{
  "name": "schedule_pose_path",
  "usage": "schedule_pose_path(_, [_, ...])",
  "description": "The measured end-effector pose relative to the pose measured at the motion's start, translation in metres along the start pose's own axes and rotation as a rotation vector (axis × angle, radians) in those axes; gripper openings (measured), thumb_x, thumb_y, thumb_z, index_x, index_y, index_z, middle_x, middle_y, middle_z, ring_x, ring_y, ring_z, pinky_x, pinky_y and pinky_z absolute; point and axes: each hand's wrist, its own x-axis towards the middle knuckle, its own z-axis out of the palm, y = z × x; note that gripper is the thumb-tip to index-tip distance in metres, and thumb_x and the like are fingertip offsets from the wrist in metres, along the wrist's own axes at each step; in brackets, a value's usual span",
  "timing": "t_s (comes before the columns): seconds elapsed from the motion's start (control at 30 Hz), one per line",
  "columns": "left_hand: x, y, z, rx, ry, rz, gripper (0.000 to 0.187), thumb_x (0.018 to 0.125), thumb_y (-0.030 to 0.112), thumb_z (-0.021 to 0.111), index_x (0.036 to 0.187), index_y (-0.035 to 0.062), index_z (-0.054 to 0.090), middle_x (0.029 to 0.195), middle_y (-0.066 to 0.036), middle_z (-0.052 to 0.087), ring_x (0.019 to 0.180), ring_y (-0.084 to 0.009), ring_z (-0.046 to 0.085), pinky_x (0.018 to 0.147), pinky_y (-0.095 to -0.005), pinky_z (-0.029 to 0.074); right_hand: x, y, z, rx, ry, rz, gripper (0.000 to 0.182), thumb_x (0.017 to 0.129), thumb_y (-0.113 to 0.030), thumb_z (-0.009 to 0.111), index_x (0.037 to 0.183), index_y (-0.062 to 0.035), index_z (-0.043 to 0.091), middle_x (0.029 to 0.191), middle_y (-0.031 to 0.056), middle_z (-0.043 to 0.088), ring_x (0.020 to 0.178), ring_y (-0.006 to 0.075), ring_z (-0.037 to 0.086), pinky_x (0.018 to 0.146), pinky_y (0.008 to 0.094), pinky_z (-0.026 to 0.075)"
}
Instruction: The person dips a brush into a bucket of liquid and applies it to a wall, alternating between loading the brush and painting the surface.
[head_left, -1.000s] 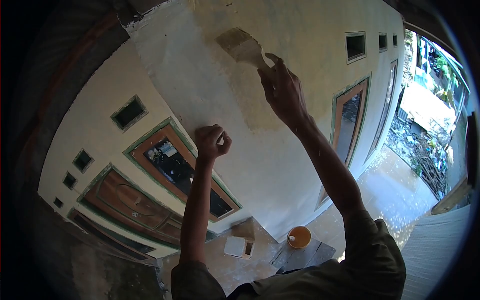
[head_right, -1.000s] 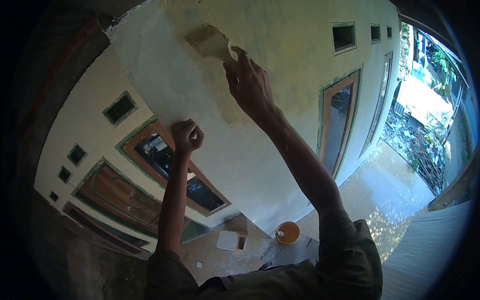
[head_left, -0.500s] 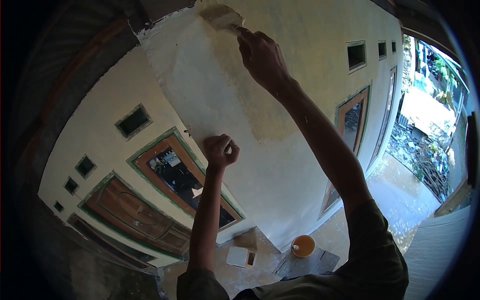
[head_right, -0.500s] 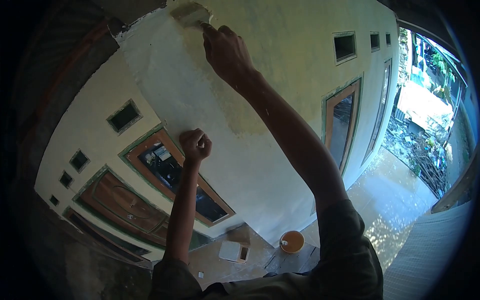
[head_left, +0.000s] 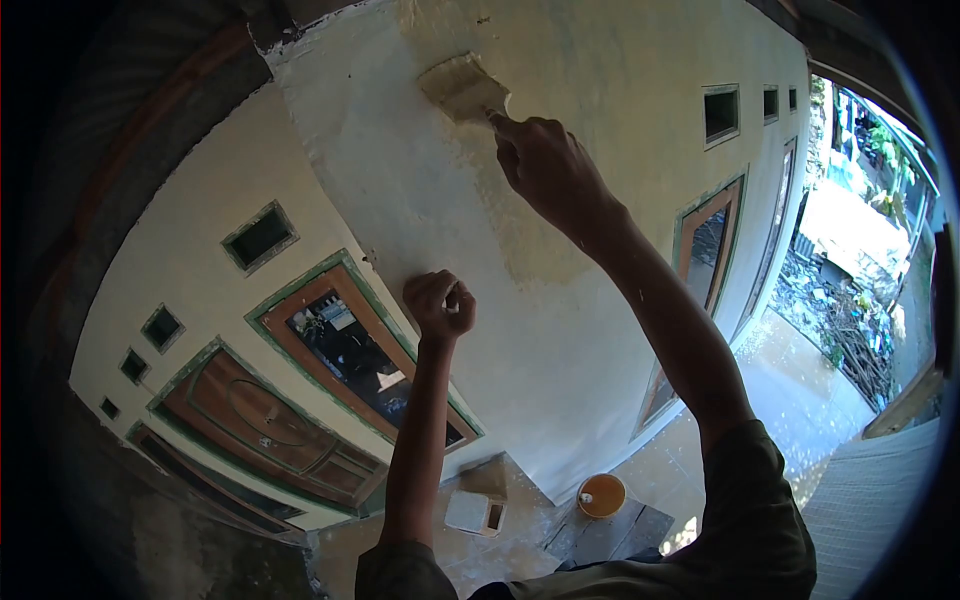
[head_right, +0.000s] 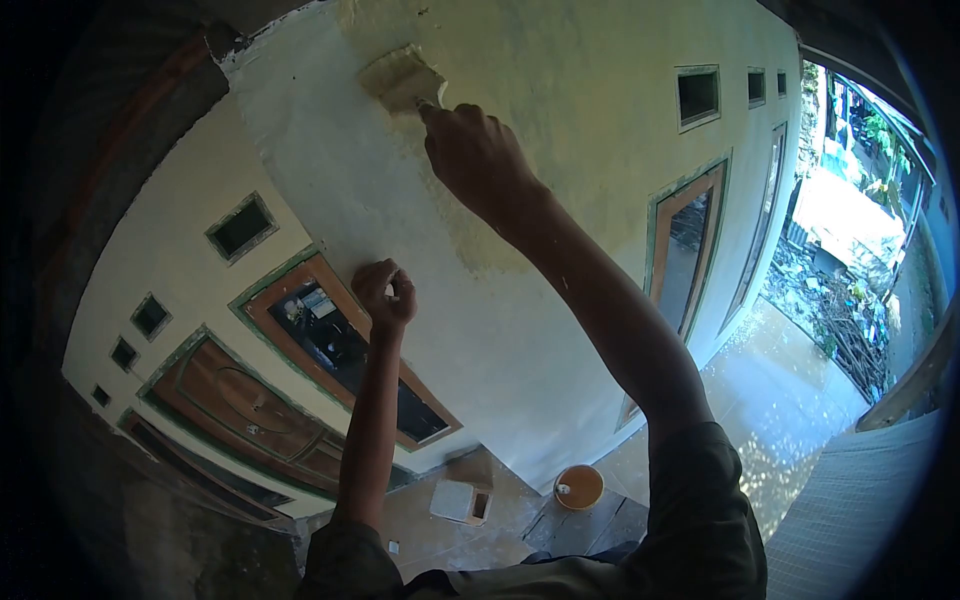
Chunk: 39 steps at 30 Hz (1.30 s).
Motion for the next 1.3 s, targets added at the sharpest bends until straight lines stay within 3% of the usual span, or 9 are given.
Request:
schedule_pose_path(0.3, [0.006,0.002,-0.003,-0.013,-0.029,0.028,0.021,0.064,0.012,0.049,0.051,0.0121,0.034,0.041,0.0,0.028,0.032,-0.0155,0.032,0.037,-0.0281,0.025,-0.11,0.013,0.014,-0.123,-0.212,0.031,0.035,0.083,-0.003,0.052,0.117,0.0029,0.051,0.074,0.0194,0.058,0.057,0.0283,0.062,0.049,0.0362,0.051])
schedule_pose_path(0.4, [0.001,-0.003,-0.003,-0.002,-0.054,0.011,0.019,0.064,0.012,0.05,0.051,0.0126,0.036,0.041,0.0,0.03,0.032,-0.0155,0.032,0.037,-0.0275,0.025,-0.149,0.01,0.0,-0.212,-0.349,0.045,0.03,0.08,-0.002,0.053,0.109,0.0029,0.055,0.069,0.0183,0.059,0.057,0.0288,0.063,0.05,0.037,0.051])
schedule_pose_path(0.47, [0.001,-0.003,-0.004,-0.003,-0.086,-0.001,0.018,0.063,0.011,0.05,0.052,0.0126,0.037,0.041,0.0,0.03,0.032,-0.0157,0.032,0.037,-0.0276,0.025,-0.164,0.009,-0.012,-0.182,-0.594,0.133,0.019,0.075,-0.002,0.054,0.093,0.0016,0.061,0.066,0.0178,0.06,0.058,0.0299,0.063,0.052,0.0391,0.051])
schedule_pose_path(0.57, [0.003,0.0,-0.004,-0.025,-0.083,0.004,0.02,0.063,0.01,0.05,0.051,0.0121,0.035,0.041,0.0,0.029,0.033,-0.0169,0.031,0.037,-0.0291,0.025,-0.162,0.005,-0.028,-0.23,-0.708,0.178,0.019,0.08,-0.007,0.06,0.096,0.0,0.066,0.068,0.0197,0.064,0.062,0.0286,0.065,0.058,0.0392,0.052])
schedule_pose_path(0.93, [0.0,0.001,-0.004,-0.053,-0.04,-0.069,0.02,0.064,0.009,0.049,0.051,0.0116,0.035,0.041,-0.001,0.03,0.036,-0.0191,0.033,0.04,-0.0322,0.026,-0.105,0.0,-0.01,-0.212,-0.439,0.16,0.018,0.08,-0.007,0.058,0.094,-0.0017,0.067,0.07,0.0165,0.064,0.064,0.0277,0.064,0.06,0.0396,0.05])
schedule_pose_path(1.0, [0.003,0.004,-0.005,-0.031,-0.031,-0.046,0.021,0.064,0.01,0.049,0.05,0.0118,0.034,0.041,-0.001,0.029,0.036,-0.0191,0.033,0.04,-0.0323,0.026,-0.098,0.0,-0.006,-0.205,-0.312,0.109,0.02,0.071,-0.001,0.054,0.087,-0.0012,0.065,0.066,0.0164,0.062,0.063,0.0289,0.064,0.056,0.0391,0.05])
schedule_pose_path(1.1, [0.002,0.005,-0.008,-0.024,-0.045,-0.031,0.02,0.067,0.011,0.049,0.052,0.0106,0.035,0.043,-0.002,0.031,0.037,-0.0201,0.034,0.041,-0.033,0.026,-0.069,-0.004,-0.014,-0.17,-0.233,0.145,0.019,0.073,-0.003,0.054,0.088,-0.0017,0.065,0.068,0.0163,0.063,0.065,0.0299,0.064,0.057,0.0394,0.05])
schedule_pose_path(1.13, [0.002,0.004,-0.007,-0.036,-0.068,-0.033,0.02,0.069,0.012,0.048,0.053,0.0093,0.036,0.045,-0.003,0.033,0.038,-0.0211,0.035,0.041,-0.0336,0.027,-0.054,-0.006,-0.018,-0.19,-0.285,0.181,0.02,0.08,-0.007,0.055,0.095,-0.0045,0.067,0.071,0.0155,0.063,0.067,0.0286,0.063,0.065,0.0412,0.05])
schedule_pose_path(1.3, [-0.002,0.001,-0.005,-0.027,-0.068,-0.049,0.021,0.069,0.014,0.049,0.053,0.0095,0.036,0.044,-0.003,0.033,0.038,-0.021,0.035,0.042,-0.034,0.027,0.01,-0.006,-0.028,-0.182,-0.111,0.099,0.021,0.079,-0.008,0.055,0.096,-0.0042,0.067,0.076,0.0143,0.064,0.071,0.0279,0.063,0.067,0.0407,0.05])
